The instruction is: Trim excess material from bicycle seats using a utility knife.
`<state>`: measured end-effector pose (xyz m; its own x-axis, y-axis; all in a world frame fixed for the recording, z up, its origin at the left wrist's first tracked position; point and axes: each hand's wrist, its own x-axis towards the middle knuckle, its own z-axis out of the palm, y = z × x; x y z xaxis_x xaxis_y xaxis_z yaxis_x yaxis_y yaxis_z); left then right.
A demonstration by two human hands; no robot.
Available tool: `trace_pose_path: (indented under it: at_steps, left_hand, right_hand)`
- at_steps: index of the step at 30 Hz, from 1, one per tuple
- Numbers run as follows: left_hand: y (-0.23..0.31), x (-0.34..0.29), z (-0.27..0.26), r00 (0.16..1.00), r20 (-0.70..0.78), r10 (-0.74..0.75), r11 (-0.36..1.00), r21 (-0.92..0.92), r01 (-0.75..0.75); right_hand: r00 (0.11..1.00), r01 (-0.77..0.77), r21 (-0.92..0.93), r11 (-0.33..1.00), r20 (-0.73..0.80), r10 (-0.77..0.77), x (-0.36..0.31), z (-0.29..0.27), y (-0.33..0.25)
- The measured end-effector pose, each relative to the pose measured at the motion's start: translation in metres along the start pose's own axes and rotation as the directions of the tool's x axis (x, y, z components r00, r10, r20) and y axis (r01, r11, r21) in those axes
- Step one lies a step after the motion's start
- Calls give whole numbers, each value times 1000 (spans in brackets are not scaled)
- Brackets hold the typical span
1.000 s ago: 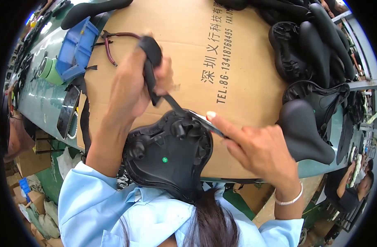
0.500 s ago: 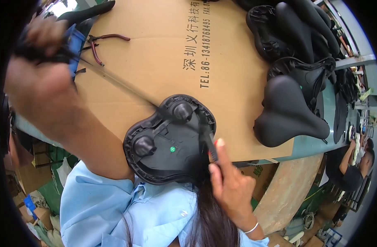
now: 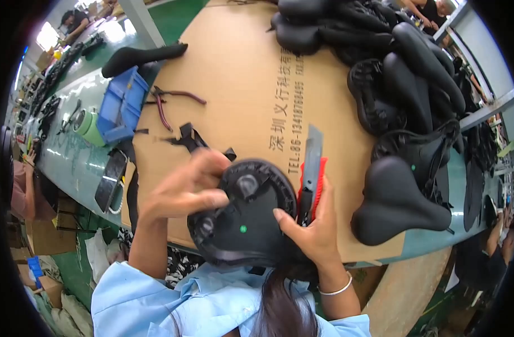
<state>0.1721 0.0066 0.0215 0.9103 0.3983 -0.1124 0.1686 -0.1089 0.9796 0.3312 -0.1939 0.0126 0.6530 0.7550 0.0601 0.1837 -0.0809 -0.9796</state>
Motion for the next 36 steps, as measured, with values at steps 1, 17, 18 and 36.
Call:
trace_pose_path:
  at_steps: [1,17,18,36]
  left_hand:
    - [-7,5,0,985,171,0,999,-50,9]
    - [-32,344,-66,708,-221,671,322,947,-10]
    - [-33,353,-65,707,-220,672,320,947,-9]
    - [14,128,-72,948,-270,-167,895,-445,30]
  right_hand:
    - [983,181,-176,968,13,-182,14,-1,-8]
    - [916,-269,266,926,-226,331,-33,-4,50]
    - [932,-245,196,950,-222,286,-33,-5,56]
    - [862,-97,352,931,-437,256,-26,-8,36]
